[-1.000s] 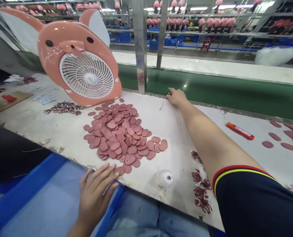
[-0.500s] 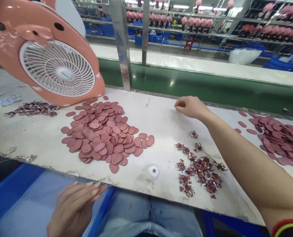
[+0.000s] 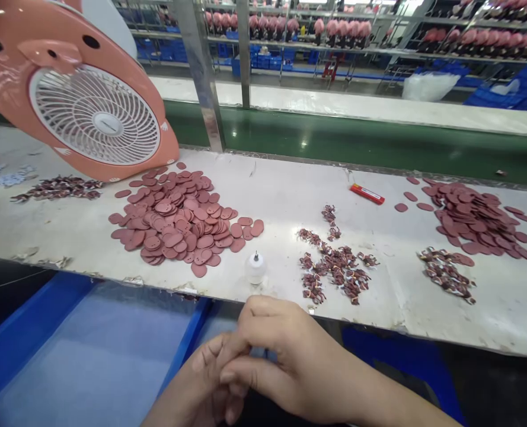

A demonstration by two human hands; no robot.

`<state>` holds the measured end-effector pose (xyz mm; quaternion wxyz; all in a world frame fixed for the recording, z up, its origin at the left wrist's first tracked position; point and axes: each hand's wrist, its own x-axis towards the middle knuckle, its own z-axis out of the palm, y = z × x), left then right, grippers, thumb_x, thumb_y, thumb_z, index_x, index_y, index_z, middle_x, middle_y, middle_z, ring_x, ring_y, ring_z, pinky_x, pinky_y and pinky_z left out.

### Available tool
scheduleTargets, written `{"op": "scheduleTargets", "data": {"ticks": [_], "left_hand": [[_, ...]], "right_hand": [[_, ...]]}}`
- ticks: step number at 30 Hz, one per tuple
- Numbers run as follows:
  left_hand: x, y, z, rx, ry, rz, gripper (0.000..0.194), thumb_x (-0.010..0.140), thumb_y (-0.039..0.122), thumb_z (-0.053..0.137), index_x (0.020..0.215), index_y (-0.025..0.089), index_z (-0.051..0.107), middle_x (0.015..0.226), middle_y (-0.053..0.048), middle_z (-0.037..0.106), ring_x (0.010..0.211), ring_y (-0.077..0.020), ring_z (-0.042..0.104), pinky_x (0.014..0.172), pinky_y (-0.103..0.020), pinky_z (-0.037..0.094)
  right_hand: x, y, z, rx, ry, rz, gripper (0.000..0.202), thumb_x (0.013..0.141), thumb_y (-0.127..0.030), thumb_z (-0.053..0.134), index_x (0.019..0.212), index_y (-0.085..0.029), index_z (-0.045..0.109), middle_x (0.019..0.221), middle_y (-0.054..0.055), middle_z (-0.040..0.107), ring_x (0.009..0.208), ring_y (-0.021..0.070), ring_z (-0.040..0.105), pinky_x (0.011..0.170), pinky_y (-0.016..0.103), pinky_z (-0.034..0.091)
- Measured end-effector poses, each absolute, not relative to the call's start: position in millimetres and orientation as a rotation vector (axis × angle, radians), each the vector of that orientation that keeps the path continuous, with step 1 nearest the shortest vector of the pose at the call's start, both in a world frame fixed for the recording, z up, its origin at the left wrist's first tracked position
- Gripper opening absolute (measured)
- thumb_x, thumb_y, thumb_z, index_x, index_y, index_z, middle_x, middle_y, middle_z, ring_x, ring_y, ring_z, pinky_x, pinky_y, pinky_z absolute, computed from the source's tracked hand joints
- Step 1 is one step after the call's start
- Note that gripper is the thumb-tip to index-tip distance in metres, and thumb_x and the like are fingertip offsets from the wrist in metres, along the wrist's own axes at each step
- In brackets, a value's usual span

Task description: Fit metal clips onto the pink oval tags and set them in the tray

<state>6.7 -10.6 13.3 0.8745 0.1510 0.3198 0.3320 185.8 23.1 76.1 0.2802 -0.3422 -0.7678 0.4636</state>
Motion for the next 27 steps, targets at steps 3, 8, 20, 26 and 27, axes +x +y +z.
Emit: {"op": "scheduleTargets", "data": {"ticks": [3,8,20,26,27], "left_hand": [[2.9,-15.0,3.8,0.428,0.646,0.686,0.042,0.06,0.057,0.085,0.079,0.02,0.077,0.074,-0.004,0.073,0.064,-0.0122,0.063,0.05,-0.019,0.047],[-3.3,-14.1,-9.6,0.441,0.503,0.58,0.038,0.054,0.047,0.093,0.075,0.019,0.078,0.064,-0.001,0.074,0.06,-0.0083,0.066,0.054,-0.014,0.042],[-5.4,-8.4,21.6,0.149,0.608,0.889,0.037,0.063,0.037,0.09,0.093,0.019,0.078,0.076,-0.001,0.078,0.064,-0.0091,0.07,0.048,-0.013,0.051],[-5.6,-7.0,24.6,0.122,0.661,1.013,0.032,0.066,0.038,0.089,0.092,0.022,0.079,0.08,0.0,0.079,0.067,-0.0079,0.071,0.049,-0.013,0.052],[-5.5,-7.0,23.0,0.127,0.671,1.018,0.032,0.066,0.038,0.089,0.093,0.022,0.079,0.082,0.0,0.08,0.069,-0.0082,0.071,0.049,-0.013,0.052]], "right_hand": [[184.5,20.2,68.1,-1.03,-1.915,1.383,0.015,0.096,-0.029,0.064,0.084,-0.02,0.068,0.073,-0.002,0.064,0.073,0.0113,0.062,0.069,0.022,0.05],[186.5,14.7,58.9,-1.091,-1.914,1.184,0.018,0.091,-0.037,0.07,0.08,-0.023,0.072,0.072,-0.002,0.063,0.063,0.011,0.059,0.057,0.021,0.047],[176.1,48.3,16.3,-1.52,-1.806,0.429,0.034,0.097,-0.037,0.049,0.127,-0.021,0.047,0.11,0.012,0.066,0.099,0.0305,0.064,0.084,0.047,0.052],[209.2,4.0,46.3,-1.49,-1.915,0.497,0.043,0.091,-0.029,0.054,0.13,-0.025,0.035,0.095,0.005,0.066,0.073,0.0192,0.069,0.06,0.027,0.057],[215.7,-3.3,49.2,-1.489,-1.944,0.489,0.042,0.091,-0.03,0.056,0.13,-0.027,0.04,0.1,0.006,0.068,0.079,0.0199,0.071,0.062,0.026,0.058]]}}
